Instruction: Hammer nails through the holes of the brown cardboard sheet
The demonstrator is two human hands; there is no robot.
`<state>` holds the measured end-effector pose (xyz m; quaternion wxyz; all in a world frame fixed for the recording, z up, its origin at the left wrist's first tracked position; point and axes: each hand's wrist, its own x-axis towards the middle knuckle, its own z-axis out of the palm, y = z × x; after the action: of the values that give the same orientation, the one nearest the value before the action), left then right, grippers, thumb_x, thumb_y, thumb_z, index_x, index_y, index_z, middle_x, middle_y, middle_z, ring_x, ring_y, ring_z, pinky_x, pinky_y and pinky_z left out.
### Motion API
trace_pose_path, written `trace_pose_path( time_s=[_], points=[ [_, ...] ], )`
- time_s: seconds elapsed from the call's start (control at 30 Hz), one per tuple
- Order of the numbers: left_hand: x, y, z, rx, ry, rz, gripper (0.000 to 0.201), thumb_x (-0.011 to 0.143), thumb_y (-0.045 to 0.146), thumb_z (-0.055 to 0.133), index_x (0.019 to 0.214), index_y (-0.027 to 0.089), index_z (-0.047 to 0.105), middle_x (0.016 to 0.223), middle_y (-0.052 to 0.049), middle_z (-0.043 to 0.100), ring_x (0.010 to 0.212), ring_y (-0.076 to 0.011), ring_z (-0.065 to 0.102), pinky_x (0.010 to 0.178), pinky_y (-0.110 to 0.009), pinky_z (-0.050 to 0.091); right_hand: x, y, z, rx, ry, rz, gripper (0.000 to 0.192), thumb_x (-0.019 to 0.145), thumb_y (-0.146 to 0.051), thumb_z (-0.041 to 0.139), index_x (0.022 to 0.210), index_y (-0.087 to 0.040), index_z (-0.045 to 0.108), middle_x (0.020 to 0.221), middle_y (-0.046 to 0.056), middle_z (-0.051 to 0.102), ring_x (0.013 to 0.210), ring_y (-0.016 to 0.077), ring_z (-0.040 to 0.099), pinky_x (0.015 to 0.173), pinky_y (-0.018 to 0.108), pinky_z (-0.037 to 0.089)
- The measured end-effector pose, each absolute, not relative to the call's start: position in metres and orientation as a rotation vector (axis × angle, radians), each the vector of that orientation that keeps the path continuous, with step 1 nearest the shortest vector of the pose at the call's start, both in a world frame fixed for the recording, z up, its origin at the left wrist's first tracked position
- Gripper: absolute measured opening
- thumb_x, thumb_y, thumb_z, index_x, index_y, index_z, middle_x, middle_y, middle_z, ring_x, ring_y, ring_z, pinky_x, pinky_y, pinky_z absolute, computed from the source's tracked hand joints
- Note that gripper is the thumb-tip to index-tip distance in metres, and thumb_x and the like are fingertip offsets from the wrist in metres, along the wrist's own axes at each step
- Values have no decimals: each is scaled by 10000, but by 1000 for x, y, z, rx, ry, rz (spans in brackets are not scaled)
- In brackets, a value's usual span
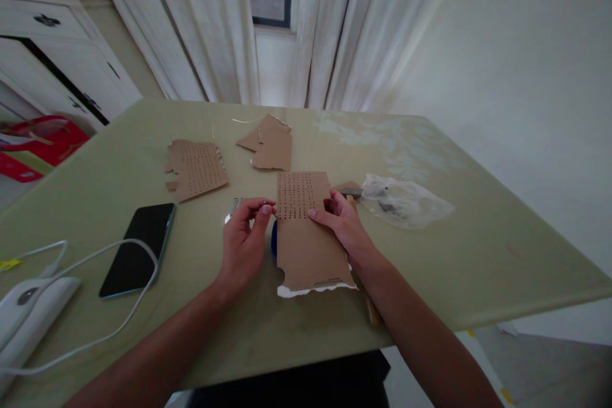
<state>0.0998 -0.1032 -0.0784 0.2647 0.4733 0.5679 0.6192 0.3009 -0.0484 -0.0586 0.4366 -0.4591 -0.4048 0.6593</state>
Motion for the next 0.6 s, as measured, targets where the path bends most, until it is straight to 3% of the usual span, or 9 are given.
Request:
trace_pose_path(
  time_s=[0.6],
  points=[
    [101, -106, -81, 1297, 1467, 1627, 215, 1066, 438, 669, 1071, 252, 775, 941, -21, 774, 875, -192, 723, 811, -327, 591, 299, -50, -61, -1088, -938, 1669, 629, 661, -349, 994, 1196, -293, 668, 1172, 51, 852, 1090, 325, 817, 943, 477, 664]
  ],
)
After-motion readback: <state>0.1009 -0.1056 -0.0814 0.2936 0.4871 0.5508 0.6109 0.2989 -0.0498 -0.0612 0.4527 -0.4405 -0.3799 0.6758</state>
